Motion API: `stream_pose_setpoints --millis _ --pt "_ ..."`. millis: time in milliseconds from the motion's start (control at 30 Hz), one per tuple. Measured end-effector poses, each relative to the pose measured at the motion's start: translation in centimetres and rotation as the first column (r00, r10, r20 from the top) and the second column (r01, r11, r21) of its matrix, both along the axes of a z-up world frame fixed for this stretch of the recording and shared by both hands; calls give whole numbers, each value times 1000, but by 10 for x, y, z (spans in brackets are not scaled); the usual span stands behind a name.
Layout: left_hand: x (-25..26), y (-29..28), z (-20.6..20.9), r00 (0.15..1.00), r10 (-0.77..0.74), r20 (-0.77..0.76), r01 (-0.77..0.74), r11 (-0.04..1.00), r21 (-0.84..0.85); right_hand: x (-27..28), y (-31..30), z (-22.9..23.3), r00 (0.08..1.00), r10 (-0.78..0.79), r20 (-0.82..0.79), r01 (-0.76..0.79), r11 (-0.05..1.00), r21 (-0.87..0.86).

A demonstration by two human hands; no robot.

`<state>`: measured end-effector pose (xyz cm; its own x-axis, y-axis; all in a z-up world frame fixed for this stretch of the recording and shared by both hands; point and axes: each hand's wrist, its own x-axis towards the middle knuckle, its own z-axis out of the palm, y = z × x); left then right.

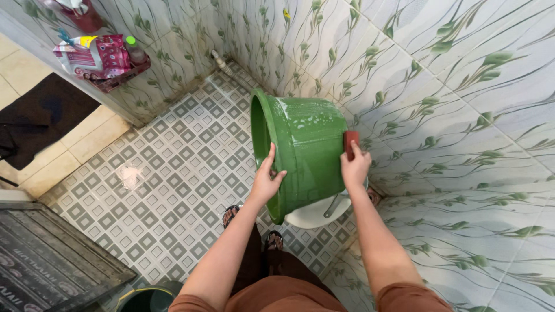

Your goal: The person scrubs the exterior and interior surfaces of a green plastic bucket using a scouring pad while holding it over a toilet.

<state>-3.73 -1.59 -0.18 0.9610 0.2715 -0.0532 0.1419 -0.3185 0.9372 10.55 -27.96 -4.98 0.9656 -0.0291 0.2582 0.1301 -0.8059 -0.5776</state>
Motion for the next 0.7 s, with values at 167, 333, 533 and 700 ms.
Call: stream_pose_setpoints --millis 167,333,533,700 --pt "5 0 -9 999 -1 43 1 1000 -15 -35 68 21 978 207 8 -207 976 68" --pt "3 6 -15 999 -2 32 3 1000 -10 -75 100 34 865 496 82 -500 865 41" --pt "-5 3 -12 1000 -1 18 1 1000 11 -17 7 2 945 325 23 -322 942 -96" --pt "-1 -11 -19 997 -33 63 33 999 -3 9 -14 -20 999 -21 -43 20 999 -42"
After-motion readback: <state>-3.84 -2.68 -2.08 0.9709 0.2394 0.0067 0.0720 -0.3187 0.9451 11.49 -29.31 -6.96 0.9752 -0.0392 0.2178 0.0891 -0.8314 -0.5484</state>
